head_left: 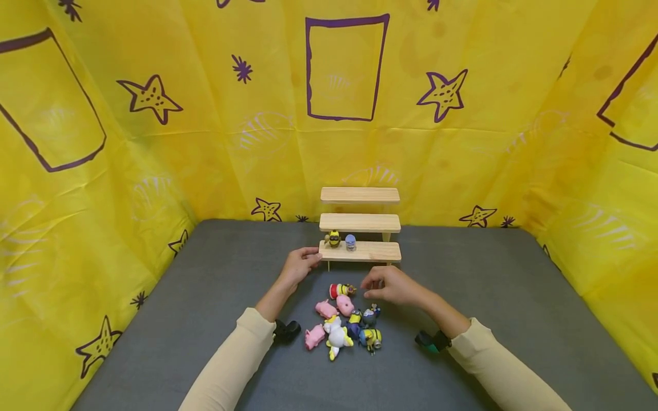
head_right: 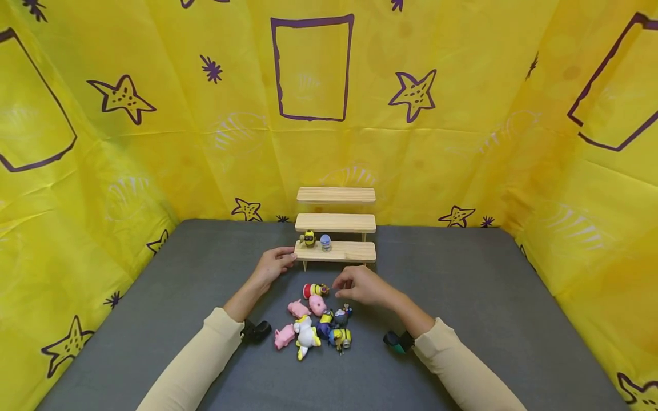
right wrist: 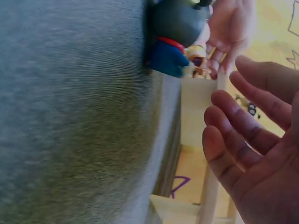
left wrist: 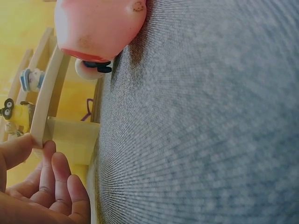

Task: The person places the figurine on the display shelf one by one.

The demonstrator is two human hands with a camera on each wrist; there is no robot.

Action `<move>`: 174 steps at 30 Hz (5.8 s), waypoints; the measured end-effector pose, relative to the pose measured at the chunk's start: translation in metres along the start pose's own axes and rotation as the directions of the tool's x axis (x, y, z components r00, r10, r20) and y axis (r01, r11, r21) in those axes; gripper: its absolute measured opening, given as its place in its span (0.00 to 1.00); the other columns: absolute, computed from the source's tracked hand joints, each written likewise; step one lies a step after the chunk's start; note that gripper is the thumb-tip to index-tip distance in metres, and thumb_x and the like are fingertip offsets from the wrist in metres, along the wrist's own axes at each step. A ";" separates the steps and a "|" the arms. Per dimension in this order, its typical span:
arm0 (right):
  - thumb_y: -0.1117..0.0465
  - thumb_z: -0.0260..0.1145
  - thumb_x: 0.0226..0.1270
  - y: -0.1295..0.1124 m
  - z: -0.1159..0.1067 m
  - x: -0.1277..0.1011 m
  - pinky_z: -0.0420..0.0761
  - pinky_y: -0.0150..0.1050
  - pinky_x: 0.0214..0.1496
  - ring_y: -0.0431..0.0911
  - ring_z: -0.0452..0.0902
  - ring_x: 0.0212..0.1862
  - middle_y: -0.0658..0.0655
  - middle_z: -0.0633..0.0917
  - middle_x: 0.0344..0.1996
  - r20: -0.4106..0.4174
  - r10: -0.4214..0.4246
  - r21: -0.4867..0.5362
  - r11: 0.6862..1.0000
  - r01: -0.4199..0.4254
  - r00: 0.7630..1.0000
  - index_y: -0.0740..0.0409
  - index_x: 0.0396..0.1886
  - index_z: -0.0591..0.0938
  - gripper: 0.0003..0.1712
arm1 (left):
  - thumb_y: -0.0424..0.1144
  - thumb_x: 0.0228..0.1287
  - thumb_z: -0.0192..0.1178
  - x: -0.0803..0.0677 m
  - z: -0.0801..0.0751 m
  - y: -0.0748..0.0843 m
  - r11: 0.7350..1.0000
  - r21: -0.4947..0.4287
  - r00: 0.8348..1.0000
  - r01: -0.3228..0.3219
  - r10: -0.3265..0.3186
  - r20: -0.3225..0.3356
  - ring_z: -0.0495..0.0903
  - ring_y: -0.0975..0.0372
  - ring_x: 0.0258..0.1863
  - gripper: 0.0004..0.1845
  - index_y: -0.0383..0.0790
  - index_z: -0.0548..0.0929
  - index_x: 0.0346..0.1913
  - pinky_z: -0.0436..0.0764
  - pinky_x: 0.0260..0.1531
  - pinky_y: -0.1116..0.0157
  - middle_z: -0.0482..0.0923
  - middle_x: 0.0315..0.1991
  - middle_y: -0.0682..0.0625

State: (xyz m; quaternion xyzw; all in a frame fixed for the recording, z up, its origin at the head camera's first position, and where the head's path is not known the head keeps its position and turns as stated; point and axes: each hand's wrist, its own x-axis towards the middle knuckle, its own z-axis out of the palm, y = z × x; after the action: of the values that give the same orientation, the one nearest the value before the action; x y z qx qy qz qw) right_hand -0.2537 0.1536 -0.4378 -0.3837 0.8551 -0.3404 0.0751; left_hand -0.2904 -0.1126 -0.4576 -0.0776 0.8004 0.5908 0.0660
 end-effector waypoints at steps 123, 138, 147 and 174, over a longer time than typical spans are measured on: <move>0.61 0.75 0.55 0.012 -0.025 0.031 0.80 0.38 0.42 0.51 0.82 0.41 0.63 0.88 0.39 -0.413 0.343 0.259 0.932 -0.252 0.844 0.65 0.46 0.85 0.19 | 0.38 0.67 0.61 0.001 0.001 -0.003 0.999 -0.009 0.999 -0.034 0.034 -0.020 0.83 0.55 0.39 0.17 0.32 0.82 0.54 0.77 0.39 0.65 0.85 0.43 0.38; 0.63 0.75 0.55 0.015 -0.023 0.046 0.79 0.35 0.41 0.52 0.83 0.40 0.65 0.87 0.41 -0.465 0.335 0.253 0.937 -0.240 0.819 0.67 0.46 0.84 0.19 | 0.39 0.67 0.61 0.002 0.001 -0.003 0.999 -0.003 0.999 -0.039 0.039 -0.018 0.82 0.58 0.37 0.17 0.32 0.82 0.54 0.77 0.40 0.65 0.85 0.42 0.39; 0.64 0.75 0.54 0.020 -0.020 0.051 0.81 0.42 0.44 0.54 0.84 0.40 0.66 0.87 0.40 -0.495 0.356 0.256 0.932 -0.258 0.793 0.68 0.46 0.84 0.19 | 0.39 0.67 0.61 0.001 0.001 -0.003 0.999 0.001 0.999 -0.038 0.038 -0.016 0.82 0.59 0.38 0.17 0.33 0.82 0.55 0.77 0.39 0.66 0.85 0.42 0.40; 0.64 0.74 0.56 0.024 -0.014 0.051 0.83 0.47 0.45 0.57 0.84 0.41 0.68 0.86 0.39 -0.519 0.372 0.261 0.926 -0.271 0.770 0.68 0.51 0.82 0.23 | 0.39 0.67 0.61 0.001 0.001 -0.004 0.999 -0.002 0.999 -0.034 0.034 -0.009 0.83 0.56 0.40 0.18 0.33 0.81 0.55 0.78 0.43 0.63 0.85 0.44 0.40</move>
State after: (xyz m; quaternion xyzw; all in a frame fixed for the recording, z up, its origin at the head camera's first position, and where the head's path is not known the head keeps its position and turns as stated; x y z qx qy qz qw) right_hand -0.3088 0.1365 -0.4363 -0.1068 0.8598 -0.4914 -0.0886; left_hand -0.2905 -0.1131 -0.4612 -0.0666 0.8012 0.5924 0.0525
